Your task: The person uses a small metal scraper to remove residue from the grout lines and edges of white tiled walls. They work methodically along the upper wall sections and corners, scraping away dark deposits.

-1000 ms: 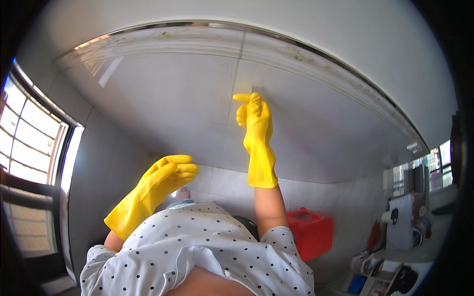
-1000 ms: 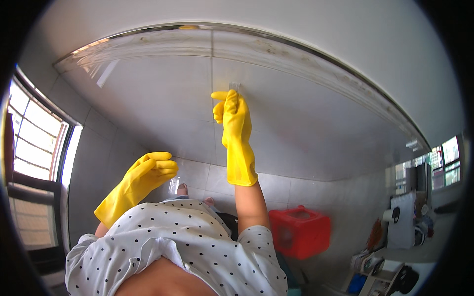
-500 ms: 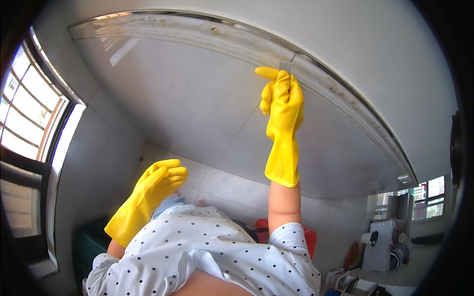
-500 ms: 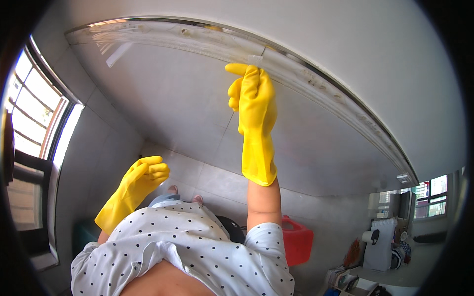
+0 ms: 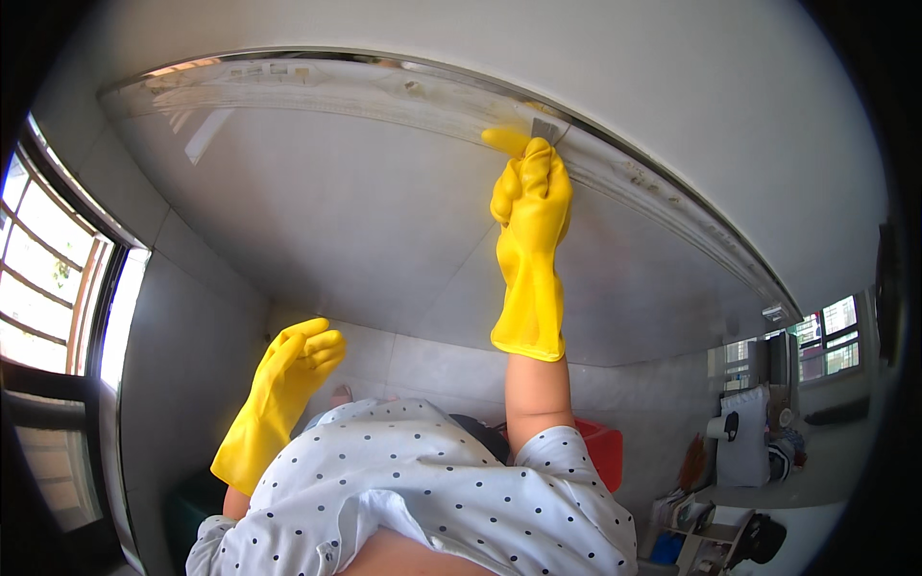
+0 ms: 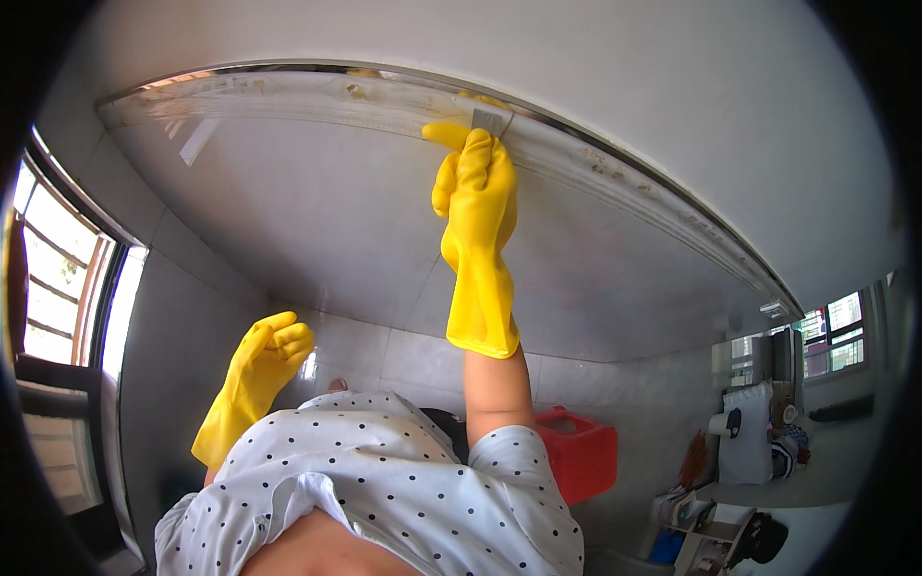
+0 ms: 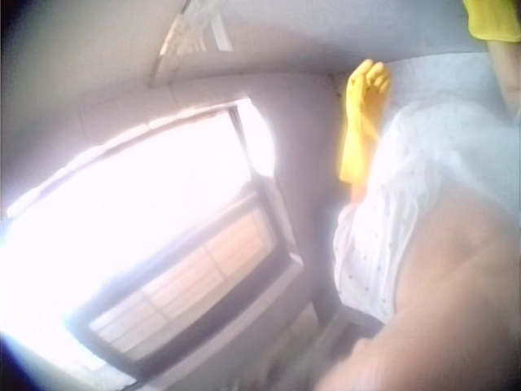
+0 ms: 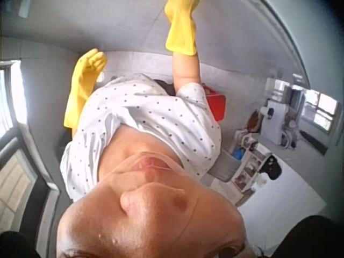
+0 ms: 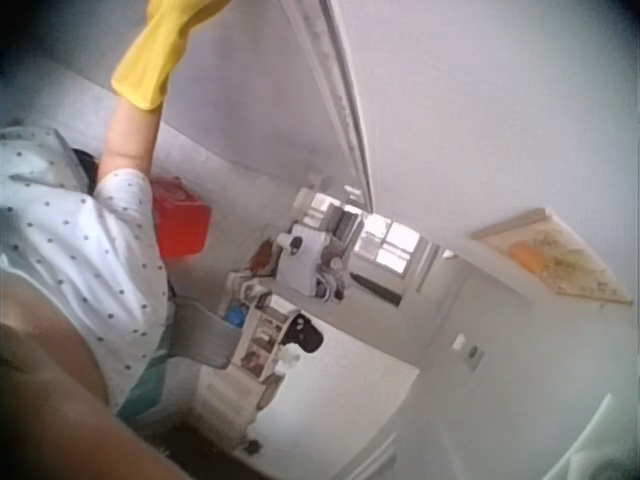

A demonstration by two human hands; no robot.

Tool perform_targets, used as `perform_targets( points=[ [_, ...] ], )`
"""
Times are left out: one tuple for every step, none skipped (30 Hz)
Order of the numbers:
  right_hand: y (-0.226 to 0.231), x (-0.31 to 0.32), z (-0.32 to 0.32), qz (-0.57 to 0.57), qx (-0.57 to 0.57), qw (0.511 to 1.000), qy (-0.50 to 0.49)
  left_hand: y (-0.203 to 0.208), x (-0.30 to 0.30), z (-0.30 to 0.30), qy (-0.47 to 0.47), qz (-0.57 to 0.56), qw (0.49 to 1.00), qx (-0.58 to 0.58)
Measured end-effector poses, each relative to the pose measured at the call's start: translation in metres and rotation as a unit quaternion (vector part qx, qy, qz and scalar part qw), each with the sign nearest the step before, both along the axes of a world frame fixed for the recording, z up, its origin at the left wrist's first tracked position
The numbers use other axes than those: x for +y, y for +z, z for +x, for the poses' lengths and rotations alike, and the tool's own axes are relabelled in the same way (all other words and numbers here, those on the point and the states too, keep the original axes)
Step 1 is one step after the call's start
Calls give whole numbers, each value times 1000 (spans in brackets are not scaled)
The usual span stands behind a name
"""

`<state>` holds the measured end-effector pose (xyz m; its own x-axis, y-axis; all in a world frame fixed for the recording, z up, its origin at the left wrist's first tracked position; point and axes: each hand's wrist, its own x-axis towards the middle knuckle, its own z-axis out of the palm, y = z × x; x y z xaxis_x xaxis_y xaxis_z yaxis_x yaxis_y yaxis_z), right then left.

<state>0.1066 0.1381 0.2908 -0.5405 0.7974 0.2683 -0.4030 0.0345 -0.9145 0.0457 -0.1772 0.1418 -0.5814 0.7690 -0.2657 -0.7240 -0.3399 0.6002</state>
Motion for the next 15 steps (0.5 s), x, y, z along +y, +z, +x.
perform_targets(
  points=[
    [-1, -1, 0, 2, -6, 1000, -11, -2, -1, -1, -1, 7, 1000, -13],
    [-1, -2, -1, 3, -12, 1000, -22, -1, 0, -3, 4, 5, 1000, -18],
    [0, -1, -2, 13, -6, 1000, -18, 1, 2, -4, 8, 2, 1000, -22],
    [0, 1, -2, 21, 0, 1000, -11, 4, 3, -3, 15, -3, 1000, -27],
    [0, 2, -3, 29, 6, 1000, -5, 8, 3, -1, 20, -17, 999, -30],
    [-2, -1, -3, 26, -10, 1000, -5, 12, 3, 1, 25, -31, 999, -33],
    [-3, -5, -5, 26, -24, 999, -7, 15, 4, -1, 29, -42, 998, -33],
    [-4, -7, -7, 26, -37, 999, -8, 15, 4, -4, 24, -34, 999, -34],
    [-1, -9, -10, 31, -41, 999, -10, 15, 4, -6, 19, -26, 999, -34],
    [3, -11, -12, 35, -46, 998, -11, 16, 3, -7, 15, -19, 999, -36],
    [6, -13, -14, 38, -51, 998, -12, 15, 3, -9, 10, -13, 999, -37],
    [4, -13, -14, 41, -54, 998, -12, 14, 2, -11, 6, -7, 999, -39],
    [1, -13, -13, 44, -56, 997, -13, 14, 1, -14, 1, 0, 999, -40],
    [0, -13, -14, 47, -57, 997, -13, 18, 1, -14, 8, -13, 999, -36],
    [0, -14, -16, 47, -57, 997, -16, 25, 1, -13, 16, -26, 999, -32]
  ],
)
